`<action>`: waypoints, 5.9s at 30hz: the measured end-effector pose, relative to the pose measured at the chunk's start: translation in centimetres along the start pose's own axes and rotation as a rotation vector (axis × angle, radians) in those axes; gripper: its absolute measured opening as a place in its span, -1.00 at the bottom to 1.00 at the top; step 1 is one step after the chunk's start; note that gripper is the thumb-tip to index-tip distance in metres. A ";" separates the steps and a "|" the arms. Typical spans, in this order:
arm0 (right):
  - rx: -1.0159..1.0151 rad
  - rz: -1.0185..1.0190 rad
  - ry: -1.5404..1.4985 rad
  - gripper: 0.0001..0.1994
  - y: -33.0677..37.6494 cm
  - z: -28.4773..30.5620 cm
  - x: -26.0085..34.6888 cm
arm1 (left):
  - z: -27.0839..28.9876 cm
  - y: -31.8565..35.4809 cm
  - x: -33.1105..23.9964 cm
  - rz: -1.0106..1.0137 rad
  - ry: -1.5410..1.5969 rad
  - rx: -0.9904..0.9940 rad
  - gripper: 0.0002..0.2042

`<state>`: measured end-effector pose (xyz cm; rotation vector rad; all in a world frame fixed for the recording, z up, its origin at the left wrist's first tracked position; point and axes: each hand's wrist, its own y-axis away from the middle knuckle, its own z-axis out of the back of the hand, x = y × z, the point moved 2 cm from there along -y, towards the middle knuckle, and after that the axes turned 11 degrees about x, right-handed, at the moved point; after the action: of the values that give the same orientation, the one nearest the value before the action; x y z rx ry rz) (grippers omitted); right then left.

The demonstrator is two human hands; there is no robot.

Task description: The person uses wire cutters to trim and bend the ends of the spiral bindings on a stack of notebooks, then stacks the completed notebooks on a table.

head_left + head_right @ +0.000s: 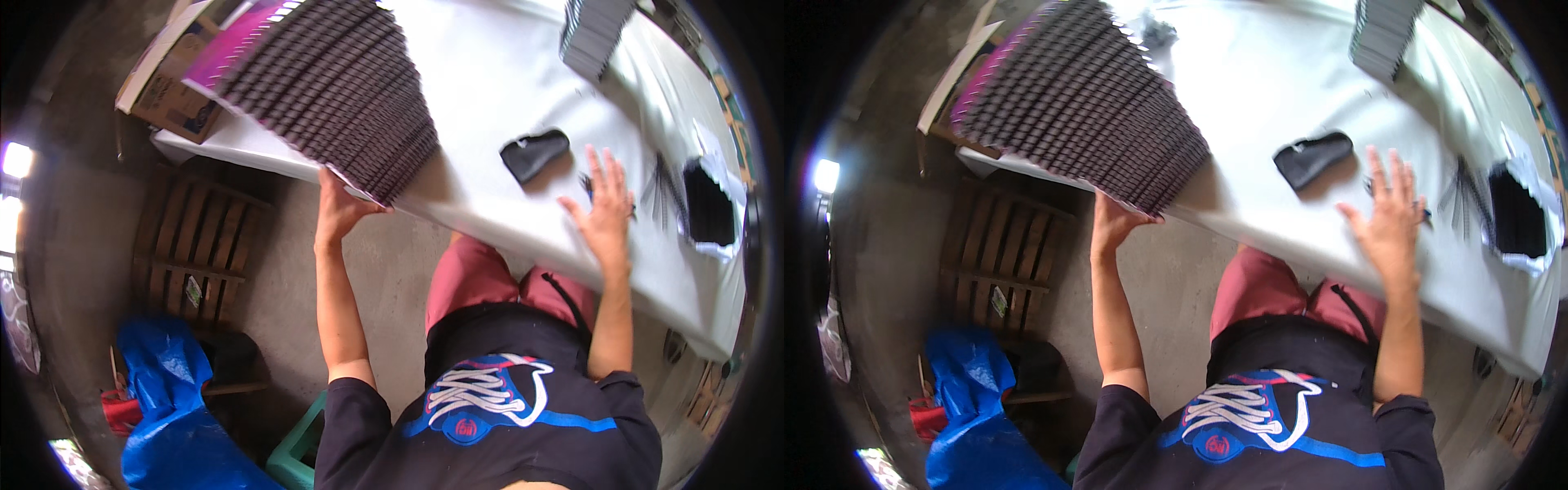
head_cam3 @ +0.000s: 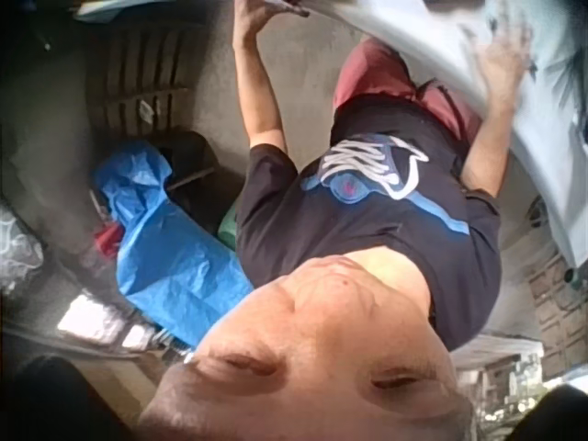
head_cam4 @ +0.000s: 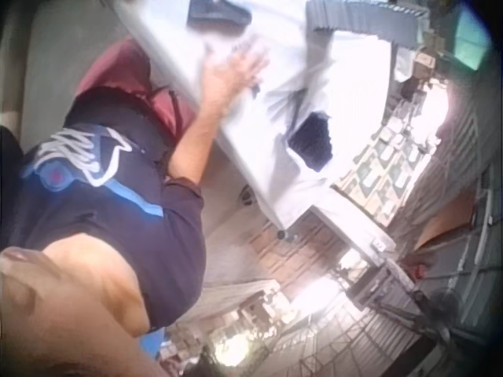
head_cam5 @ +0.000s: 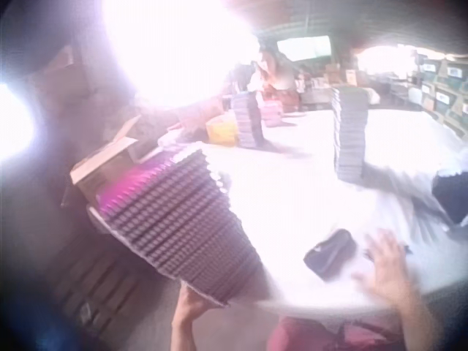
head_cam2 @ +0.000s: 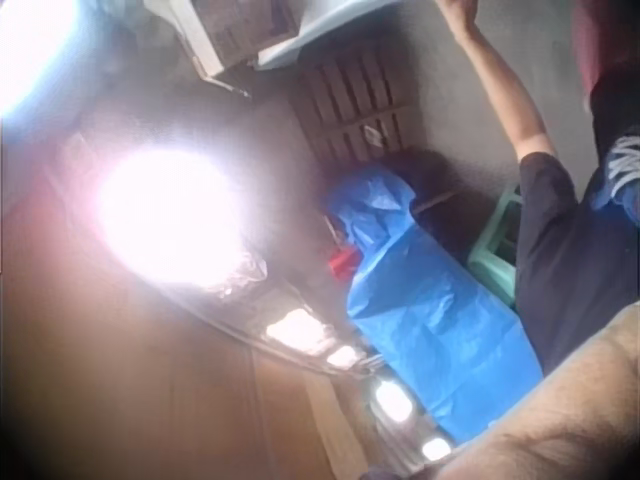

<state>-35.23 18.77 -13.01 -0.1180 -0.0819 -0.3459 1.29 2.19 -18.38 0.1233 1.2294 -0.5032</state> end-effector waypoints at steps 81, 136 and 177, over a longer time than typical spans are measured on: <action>0.626 0.827 -0.881 -0.34 -13.4 -4.3 14.3 | -5.7 3.0 -4.5 0.003 -0.175 -0.509 -0.64; -0.292 0.539 -0.925 0.32 -6.8 -0.1 21.4 | 0.4 -9.0 -10.1 -0.395 0.552 -0.479 -0.23; -0.749 0.573 -1.194 -0.20 -9.3 7.6 19.5 | 4.5 -10.4 -8.4 -0.413 0.794 -0.066 -0.03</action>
<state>-20.55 4.60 -2.59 -1.0620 -1.0800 0.3289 -1.35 -6.10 -7.28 0.0056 2.0676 -0.8110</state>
